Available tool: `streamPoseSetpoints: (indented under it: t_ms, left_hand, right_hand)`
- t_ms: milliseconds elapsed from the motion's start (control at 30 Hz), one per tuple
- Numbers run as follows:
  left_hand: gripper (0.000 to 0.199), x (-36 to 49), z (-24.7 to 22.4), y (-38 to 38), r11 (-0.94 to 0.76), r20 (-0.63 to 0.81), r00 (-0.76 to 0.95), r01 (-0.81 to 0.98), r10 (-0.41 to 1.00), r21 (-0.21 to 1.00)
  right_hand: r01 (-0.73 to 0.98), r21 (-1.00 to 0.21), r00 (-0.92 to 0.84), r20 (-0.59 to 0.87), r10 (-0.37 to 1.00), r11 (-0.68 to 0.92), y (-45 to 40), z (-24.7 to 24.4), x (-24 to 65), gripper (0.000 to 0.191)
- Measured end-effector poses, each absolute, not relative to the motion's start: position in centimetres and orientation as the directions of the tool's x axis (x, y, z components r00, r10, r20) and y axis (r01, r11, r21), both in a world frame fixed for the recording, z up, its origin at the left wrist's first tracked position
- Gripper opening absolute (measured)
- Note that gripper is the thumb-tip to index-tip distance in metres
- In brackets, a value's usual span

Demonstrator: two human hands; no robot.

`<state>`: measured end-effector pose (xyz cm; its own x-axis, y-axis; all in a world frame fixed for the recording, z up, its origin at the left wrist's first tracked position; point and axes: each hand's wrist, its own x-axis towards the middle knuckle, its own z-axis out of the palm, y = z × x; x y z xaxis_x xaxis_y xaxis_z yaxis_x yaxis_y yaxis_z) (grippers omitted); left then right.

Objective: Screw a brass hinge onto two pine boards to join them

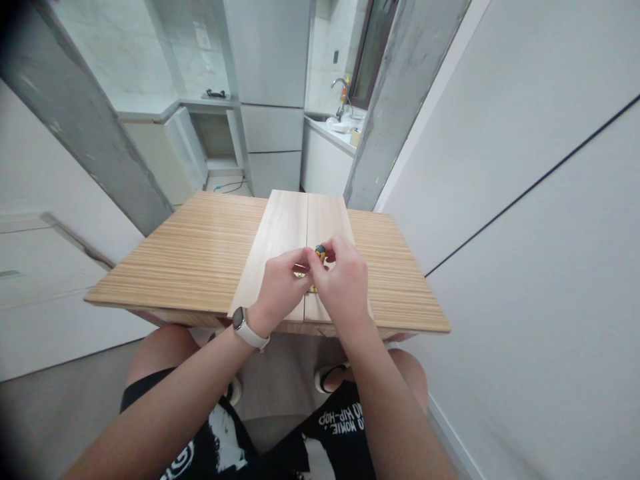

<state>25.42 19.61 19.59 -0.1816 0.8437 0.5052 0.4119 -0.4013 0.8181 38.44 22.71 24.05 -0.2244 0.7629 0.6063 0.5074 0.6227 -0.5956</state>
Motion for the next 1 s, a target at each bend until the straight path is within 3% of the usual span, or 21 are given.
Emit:
streamPoseSetpoints:
  t_ms: [200,500,800,1000]
  left_hand:
    - [0.014,24.5,19.6,20.0,-0.410,0.478,-0.167,0.323,0.862,0.853]
    - [0.014,23.3,19.6,21.0,-0.412,0.426,-0.023,0.210,0.904,0.887]
    - [0.016,22.6,19.7,21.0,-0.367,0.358,0.085,0.142,0.930,0.919]
    - [0.024,22.6,19.7,20.4,-0.370,0.373,0.014,0.164,0.928,0.914]
  right_hand:
    - [0.405,-0.651,-0.379,0.520,0.766,0.642,23.9,24.9,39.6,0.012]
    - [0.201,-0.785,-0.580,0.387,0.717,0.586,25.8,24.6,41.3,0.032]
    - [0.157,-0.822,-0.538,0.394,0.745,0.548,26.2,23.6,41.4,0.023]
    - [0.221,-0.764,-0.469,0.462,0.753,0.606,25.6,23.9,40.7,0.015]
